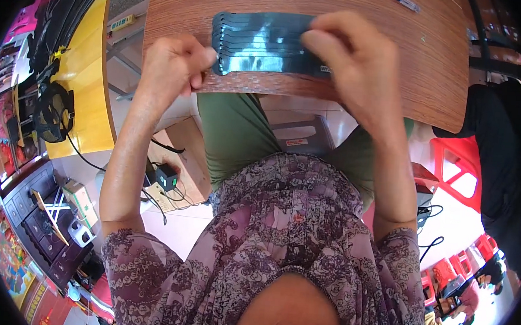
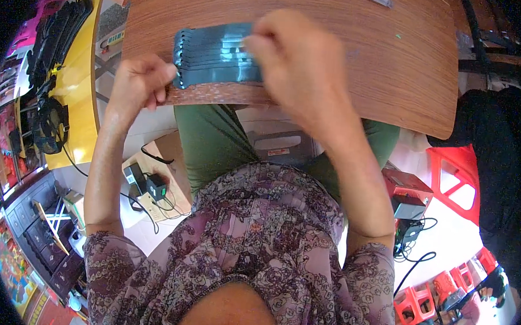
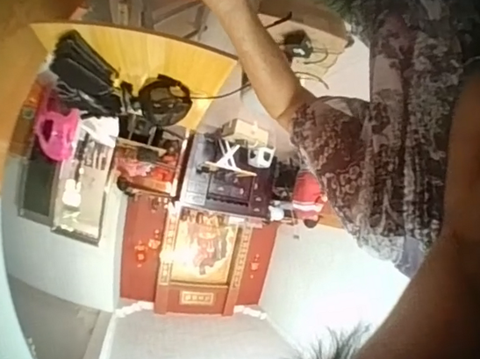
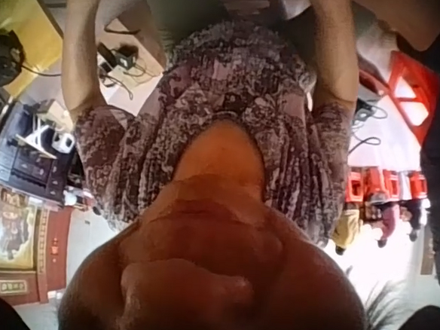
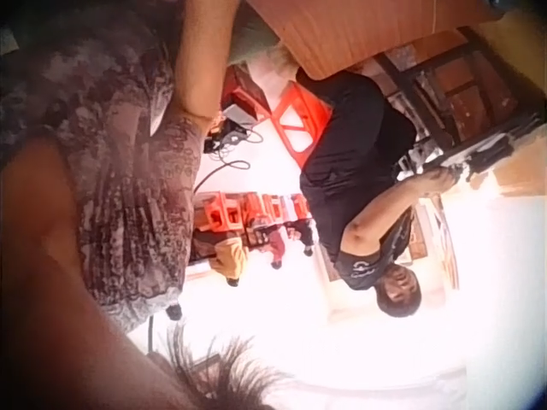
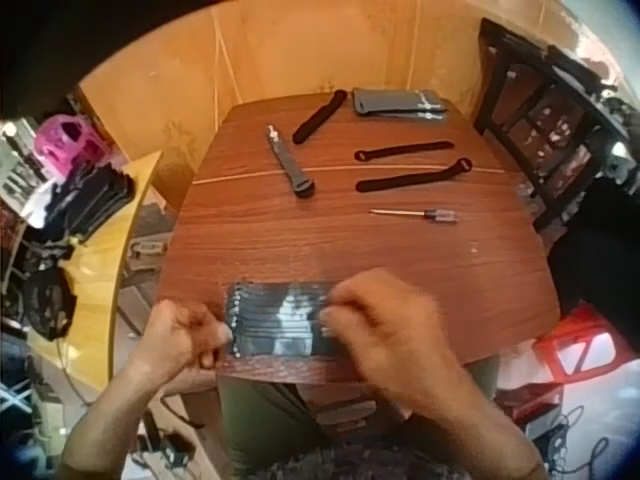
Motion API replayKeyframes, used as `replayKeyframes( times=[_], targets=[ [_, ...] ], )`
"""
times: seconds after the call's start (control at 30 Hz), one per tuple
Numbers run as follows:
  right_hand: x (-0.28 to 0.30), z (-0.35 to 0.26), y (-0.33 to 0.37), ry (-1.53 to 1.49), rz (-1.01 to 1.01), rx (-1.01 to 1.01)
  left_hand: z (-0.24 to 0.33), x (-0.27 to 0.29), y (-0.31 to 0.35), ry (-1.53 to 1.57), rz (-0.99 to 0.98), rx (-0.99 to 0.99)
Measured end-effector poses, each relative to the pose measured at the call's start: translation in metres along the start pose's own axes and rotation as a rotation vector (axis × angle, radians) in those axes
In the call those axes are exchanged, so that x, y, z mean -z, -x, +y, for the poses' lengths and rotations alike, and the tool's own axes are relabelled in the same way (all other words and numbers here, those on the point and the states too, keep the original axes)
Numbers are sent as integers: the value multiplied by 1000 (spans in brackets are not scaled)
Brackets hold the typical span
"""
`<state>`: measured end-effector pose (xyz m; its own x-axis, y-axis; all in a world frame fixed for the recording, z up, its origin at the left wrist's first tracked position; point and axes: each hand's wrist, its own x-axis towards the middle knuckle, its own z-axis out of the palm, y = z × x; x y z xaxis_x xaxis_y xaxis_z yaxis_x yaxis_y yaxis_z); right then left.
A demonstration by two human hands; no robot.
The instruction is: The recorder assembles black textile straps by peeling off adhesive backings and using a small screwdriver to clear or align holes.
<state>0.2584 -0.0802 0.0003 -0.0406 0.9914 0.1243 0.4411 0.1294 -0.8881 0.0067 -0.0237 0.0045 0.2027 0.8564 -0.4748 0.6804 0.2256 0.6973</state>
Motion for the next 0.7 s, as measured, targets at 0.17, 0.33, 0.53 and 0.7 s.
replayKeyframes(
  times=[0.17, 0.33, 0.53, 0.7],
  targets=[
    [40, 18, 26, 415, 389, -122, 14, -6, -10, -116, 334, -119],
    [26, 28, 40, 470, 311, -179, 23, -15, -21, -410, 333, -162],
    [31, 35, 38, 464, 288, -212, 24, -17, -28, -142, 216, -75],
    [30, 35, 37, 457, 290, -204, 15, -20, -29, -96, 267, -146]
  ],
)
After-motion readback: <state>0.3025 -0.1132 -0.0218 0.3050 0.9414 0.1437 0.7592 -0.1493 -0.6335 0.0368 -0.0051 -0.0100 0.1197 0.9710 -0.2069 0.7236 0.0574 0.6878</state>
